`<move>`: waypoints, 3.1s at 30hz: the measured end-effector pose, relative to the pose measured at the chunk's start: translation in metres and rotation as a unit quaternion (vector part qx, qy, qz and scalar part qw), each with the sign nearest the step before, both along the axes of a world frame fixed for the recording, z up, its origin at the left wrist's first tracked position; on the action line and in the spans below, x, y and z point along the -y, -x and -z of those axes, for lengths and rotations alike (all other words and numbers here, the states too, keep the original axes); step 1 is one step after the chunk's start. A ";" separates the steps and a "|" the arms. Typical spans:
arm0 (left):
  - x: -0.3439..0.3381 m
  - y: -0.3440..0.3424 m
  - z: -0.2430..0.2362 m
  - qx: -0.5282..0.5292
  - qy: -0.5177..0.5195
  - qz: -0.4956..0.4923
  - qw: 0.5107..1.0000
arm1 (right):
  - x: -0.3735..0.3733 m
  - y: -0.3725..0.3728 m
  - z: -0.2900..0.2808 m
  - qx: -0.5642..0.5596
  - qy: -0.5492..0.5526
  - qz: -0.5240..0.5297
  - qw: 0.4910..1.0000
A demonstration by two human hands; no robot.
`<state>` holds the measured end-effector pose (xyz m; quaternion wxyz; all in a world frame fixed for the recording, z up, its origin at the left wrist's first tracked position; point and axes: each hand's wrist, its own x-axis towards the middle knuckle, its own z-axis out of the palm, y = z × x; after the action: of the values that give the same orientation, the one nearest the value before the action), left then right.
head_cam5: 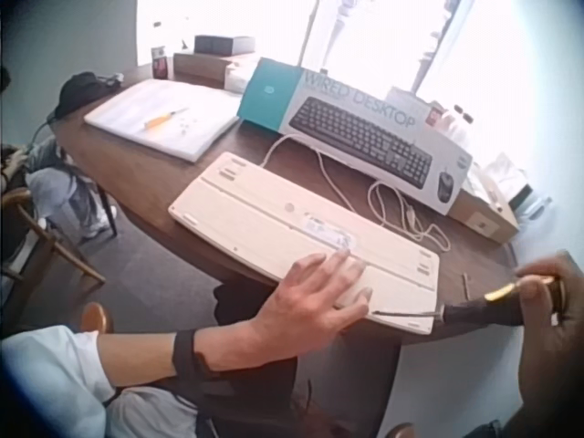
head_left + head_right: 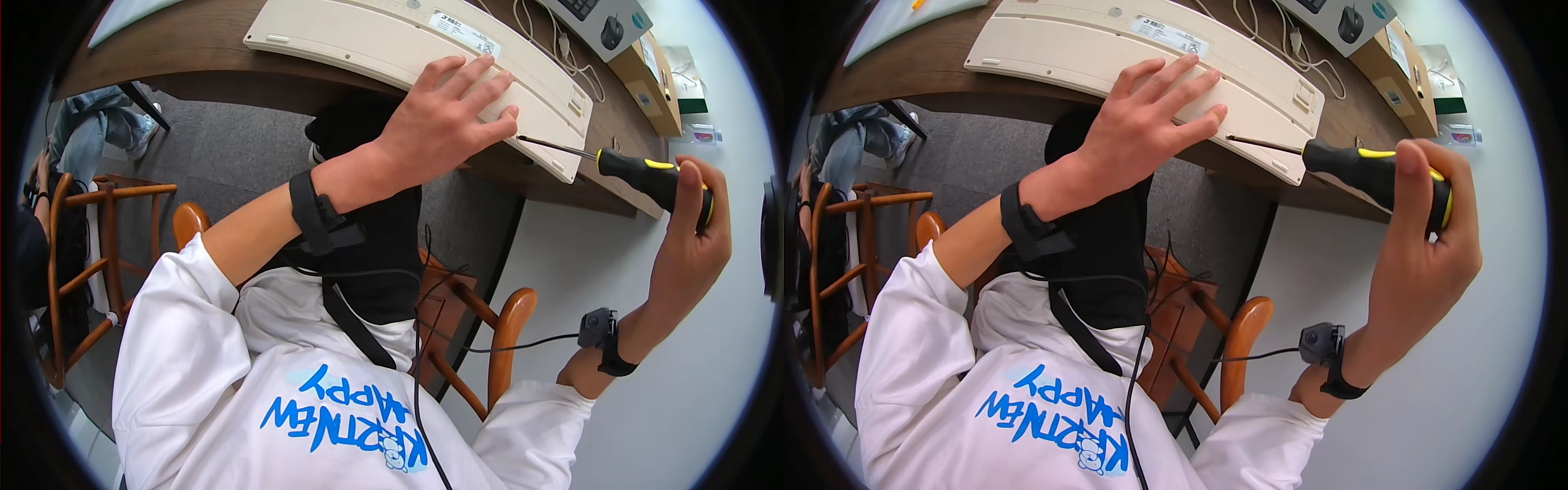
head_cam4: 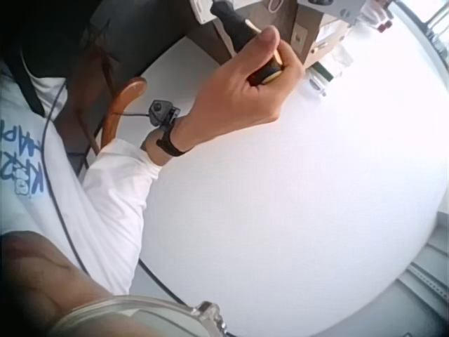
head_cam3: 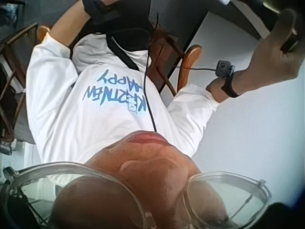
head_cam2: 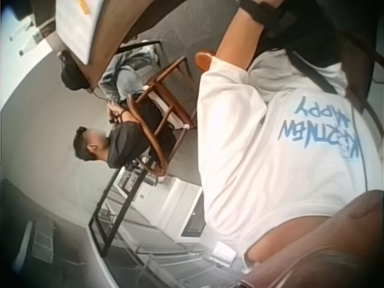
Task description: The person uses a screwdriver to remove screws from the bottom of a keyboard.
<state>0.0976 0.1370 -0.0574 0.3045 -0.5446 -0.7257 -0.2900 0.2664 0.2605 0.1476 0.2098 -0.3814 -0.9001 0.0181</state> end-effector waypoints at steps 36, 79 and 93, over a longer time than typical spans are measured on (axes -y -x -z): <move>0.001 -0.001 -0.001 0.013 0.002 0.013 1.000 | 0.002 -0.012 0.001 -0.074 0.061 -0.321 0.942; -0.011 -0.016 -0.026 0.082 0.011 0.072 0.994 | 0.008 -0.045 0.018 -0.259 -0.002 -0.118 0.959; -0.023 0.003 -0.047 -0.030 0.107 0.171 0.979 | -0.005 -0.066 0.017 -0.309 -0.007 -0.108 0.945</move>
<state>0.0948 0.1599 -0.0108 0.2120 -0.6984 -0.6394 -0.2418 0.3324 0.2652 0.1303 0.4773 -0.2564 -0.8267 0.1517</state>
